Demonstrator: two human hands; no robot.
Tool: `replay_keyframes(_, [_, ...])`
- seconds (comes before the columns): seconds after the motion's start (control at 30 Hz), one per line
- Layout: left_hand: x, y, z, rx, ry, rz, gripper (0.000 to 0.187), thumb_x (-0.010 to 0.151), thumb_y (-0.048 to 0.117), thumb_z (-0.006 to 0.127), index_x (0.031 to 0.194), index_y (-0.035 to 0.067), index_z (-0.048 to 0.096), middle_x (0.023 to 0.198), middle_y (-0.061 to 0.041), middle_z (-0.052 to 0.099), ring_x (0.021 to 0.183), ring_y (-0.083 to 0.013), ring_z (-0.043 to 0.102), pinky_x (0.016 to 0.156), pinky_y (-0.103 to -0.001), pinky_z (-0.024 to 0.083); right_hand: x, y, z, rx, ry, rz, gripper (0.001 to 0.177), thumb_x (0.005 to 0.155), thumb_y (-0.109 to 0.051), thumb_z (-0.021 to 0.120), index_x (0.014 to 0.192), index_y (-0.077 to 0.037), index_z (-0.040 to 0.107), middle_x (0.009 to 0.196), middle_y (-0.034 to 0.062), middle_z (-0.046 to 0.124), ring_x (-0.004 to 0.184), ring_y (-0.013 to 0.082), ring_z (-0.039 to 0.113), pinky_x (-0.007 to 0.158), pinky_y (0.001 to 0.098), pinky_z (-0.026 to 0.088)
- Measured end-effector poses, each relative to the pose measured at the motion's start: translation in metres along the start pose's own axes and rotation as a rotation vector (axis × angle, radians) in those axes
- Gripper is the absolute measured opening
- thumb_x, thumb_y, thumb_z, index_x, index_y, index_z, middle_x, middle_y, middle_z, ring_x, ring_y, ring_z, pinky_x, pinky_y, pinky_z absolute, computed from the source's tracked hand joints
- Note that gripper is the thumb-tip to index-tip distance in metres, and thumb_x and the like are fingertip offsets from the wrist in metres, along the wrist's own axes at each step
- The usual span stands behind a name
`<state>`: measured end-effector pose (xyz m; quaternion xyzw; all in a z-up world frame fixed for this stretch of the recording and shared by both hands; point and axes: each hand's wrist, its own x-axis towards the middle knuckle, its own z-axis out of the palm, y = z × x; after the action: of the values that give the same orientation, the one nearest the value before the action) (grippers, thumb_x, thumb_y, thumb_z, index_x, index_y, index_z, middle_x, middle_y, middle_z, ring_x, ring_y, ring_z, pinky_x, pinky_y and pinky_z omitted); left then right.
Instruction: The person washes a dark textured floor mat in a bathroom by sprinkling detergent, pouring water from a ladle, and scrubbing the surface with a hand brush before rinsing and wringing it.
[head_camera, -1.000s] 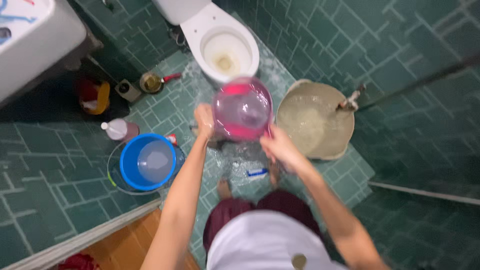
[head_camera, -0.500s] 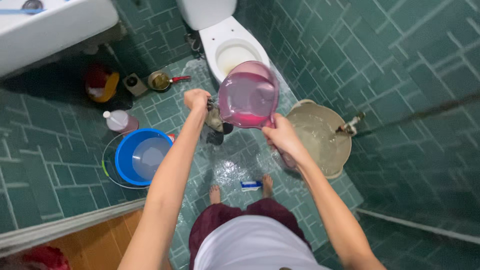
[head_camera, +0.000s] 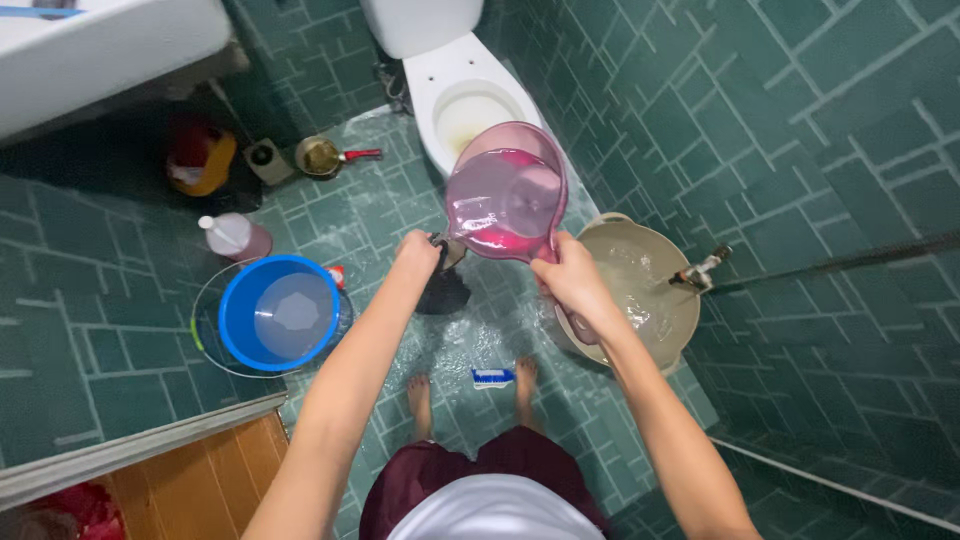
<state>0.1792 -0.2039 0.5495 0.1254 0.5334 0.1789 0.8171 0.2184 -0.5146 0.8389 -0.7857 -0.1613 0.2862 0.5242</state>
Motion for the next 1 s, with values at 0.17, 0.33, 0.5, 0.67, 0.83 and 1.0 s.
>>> replay_keyframes(0.17, [0.006,-0.032,0.015,0.006,-0.023,-0.053,0.015,0.087,0.002,0.059,0.102,0.004,0.063,0.103,-0.015,0.067,0.085,-0.0285,0.063,0.073,-0.05,0.055,-0.003,0.004,-0.002,0.038,0.042,0.017,0.021,0.082,-0.006,0.065,0.099,-0.002,0.054,0.079,0.0067,0.06,0.058,0.013,0.059,0.047,0.031,0.046])
replay_keyframes(0.33, [0.01,-0.055,0.035,0.062,-0.047,-0.086,0.016,0.089,0.004,0.058,0.105,0.004,0.062,0.106,-0.015,0.066,0.089,-0.0288,0.063,0.076,-0.05,0.055,-0.005,0.018,-0.016,-0.177,0.124,-0.044,0.028,0.08,-0.011,0.071,0.102,0.002,0.059,0.087,0.0119,0.068,0.076,0.02,0.067,0.063,0.0362,0.054])
replay_keyframes(0.5, [0.011,-0.071,0.034,0.092,-0.042,-0.124,0.018,0.091,0.007,0.056,0.108,0.004,0.062,0.109,-0.015,0.066,0.092,-0.0292,0.063,0.079,-0.05,0.054,-0.009,0.018,-0.026,-0.282,0.209,-0.073,0.034,0.079,-0.012,0.071,0.107,0.002,0.057,0.093,0.0173,0.071,0.085,0.0303,0.071,0.077,0.0422,0.054])
replay_keyframes(0.67, [0.014,-0.079,0.035,0.111,-0.041,-0.147,0.02,0.093,0.009,0.054,0.111,0.005,0.062,0.112,-0.015,0.066,0.096,-0.0295,0.063,0.082,-0.049,0.054,-0.019,0.001,-0.036,-0.373,0.257,-0.012,0.032,0.082,-0.011,0.067,0.108,0.003,0.054,0.094,0.0219,0.072,0.09,0.0382,0.071,0.078,0.0479,0.053])
replay_keyframes(0.83, [0.019,-0.081,0.04,0.137,-0.054,-0.172,0.022,0.095,0.011,0.052,0.113,0.005,0.061,0.115,-0.015,0.066,0.1,-0.0299,0.062,0.085,-0.049,0.054,-0.026,-0.017,-0.041,-0.445,0.241,0.078,0.033,0.086,-0.011,0.064,0.113,0.003,0.051,0.09,0.0274,0.071,0.089,0.0452,0.07,0.08,0.0524,0.053])
replay_keyframes(1.0, [0.018,-0.074,0.028,0.129,-0.058,-0.191,0.024,0.097,0.013,0.05,0.116,0.005,0.061,0.118,-0.015,0.066,0.103,-0.0302,0.062,0.088,-0.049,0.053,-0.021,-0.008,-0.029,-0.562,0.249,0.108,0.039,0.085,-0.015,0.066,0.117,0.0,0.051,0.084,0.0269,0.068,0.081,0.0474,0.068,0.074,0.0564,0.053])
